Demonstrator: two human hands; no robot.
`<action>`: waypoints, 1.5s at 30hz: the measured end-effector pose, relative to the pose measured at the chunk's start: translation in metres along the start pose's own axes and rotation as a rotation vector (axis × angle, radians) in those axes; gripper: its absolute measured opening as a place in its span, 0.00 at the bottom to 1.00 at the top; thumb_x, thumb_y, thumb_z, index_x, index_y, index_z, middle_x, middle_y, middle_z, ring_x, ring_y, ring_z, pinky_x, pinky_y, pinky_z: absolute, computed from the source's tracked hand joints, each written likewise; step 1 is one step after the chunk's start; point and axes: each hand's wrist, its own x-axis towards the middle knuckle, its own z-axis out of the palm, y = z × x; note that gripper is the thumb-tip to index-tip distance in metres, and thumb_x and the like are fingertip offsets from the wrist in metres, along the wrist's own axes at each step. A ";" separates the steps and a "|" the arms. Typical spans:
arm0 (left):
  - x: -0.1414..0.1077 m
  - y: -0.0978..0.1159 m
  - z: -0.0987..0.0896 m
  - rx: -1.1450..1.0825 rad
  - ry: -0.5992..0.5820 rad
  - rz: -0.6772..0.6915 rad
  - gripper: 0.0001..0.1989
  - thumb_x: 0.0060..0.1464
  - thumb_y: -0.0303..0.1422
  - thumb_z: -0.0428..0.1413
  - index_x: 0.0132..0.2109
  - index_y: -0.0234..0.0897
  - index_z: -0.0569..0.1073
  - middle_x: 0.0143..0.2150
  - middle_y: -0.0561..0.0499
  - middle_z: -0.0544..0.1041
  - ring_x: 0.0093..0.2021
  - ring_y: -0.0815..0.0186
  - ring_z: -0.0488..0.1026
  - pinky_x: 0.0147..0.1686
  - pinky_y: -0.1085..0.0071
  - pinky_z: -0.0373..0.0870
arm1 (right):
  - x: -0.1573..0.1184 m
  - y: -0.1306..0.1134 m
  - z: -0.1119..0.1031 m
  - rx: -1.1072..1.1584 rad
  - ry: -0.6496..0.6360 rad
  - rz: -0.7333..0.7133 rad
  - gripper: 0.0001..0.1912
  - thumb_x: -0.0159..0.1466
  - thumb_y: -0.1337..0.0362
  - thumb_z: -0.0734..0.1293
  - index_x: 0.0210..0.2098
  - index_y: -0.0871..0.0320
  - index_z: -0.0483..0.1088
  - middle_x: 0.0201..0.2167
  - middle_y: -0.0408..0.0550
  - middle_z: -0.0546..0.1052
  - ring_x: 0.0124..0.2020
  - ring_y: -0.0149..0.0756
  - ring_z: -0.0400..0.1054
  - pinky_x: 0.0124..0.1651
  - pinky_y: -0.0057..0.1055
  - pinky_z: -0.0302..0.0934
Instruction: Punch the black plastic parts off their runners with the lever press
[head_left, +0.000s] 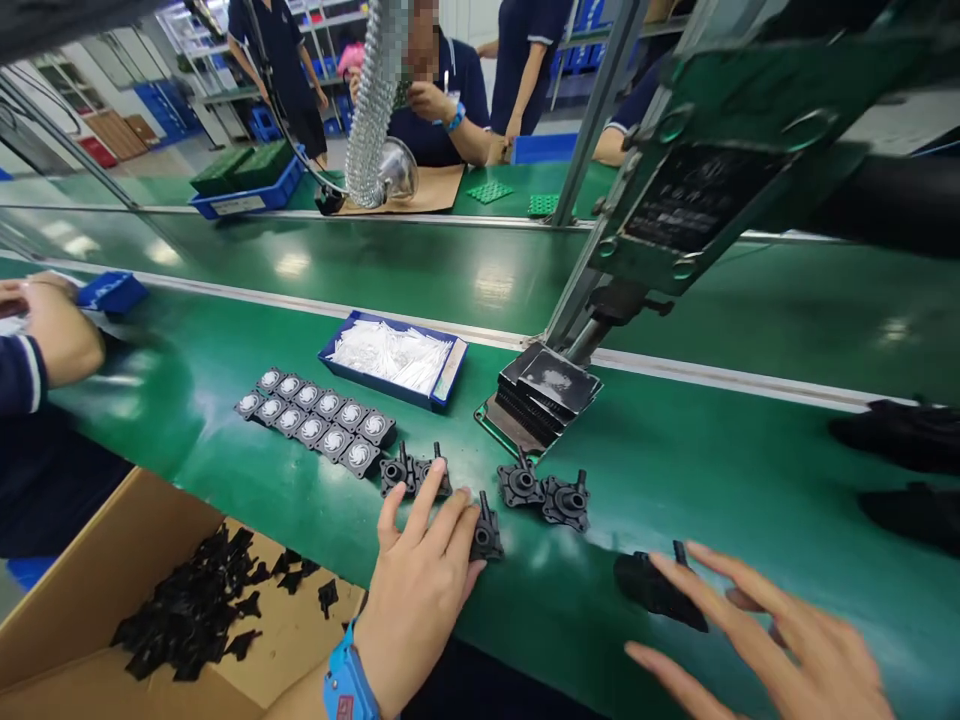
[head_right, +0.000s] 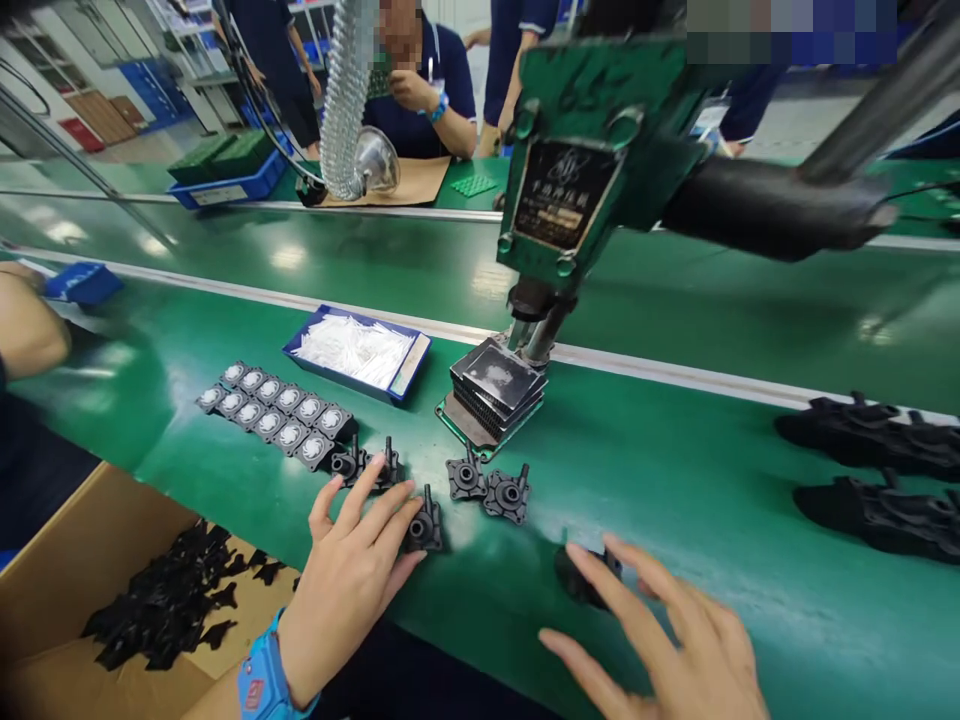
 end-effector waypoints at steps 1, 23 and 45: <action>0.005 0.000 0.000 0.031 -0.002 -0.008 0.15 0.60 0.36 0.58 0.53 0.40 0.73 0.57 0.45 0.76 0.69 0.46 0.56 0.67 0.45 0.41 | -0.001 0.009 -0.001 -0.020 -0.022 -0.011 0.28 0.66 0.44 0.59 0.60 0.50 0.65 0.50 0.52 0.75 0.42 0.44 0.72 0.39 0.38 0.64; 0.082 0.035 0.016 0.062 -0.042 0.249 0.28 0.43 0.46 0.70 0.49 0.37 0.75 0.64 0.41 0.67 0.68 0.42 0.55 0.59 0.44 0.61 | 0.060 0.020 0.043 0.507 -0.388 0.353 0.24 0.55 0.57 0.73 0.51 0.51 0.72 0.56 0.52 0.67 0.59 0.45 0.63 0.61 0.45 0.61; 0.018 -0.076 -0.013 0.054 -0.275 -0.184 0.29 0.59 0.39 0.58 0.66 0.48 0.63 0.59 0.46 0.71 0.46 0.56 0.79 0.42 0.63 0.77 | 0.061 0.031 0.051 0.662 -0.450 0.392 0.25 0.58 0.46 0.67 0.51 0.47 0.73 0.54 0.50 0.68 0.27 0.28 0.66 0.38 0.31 0.69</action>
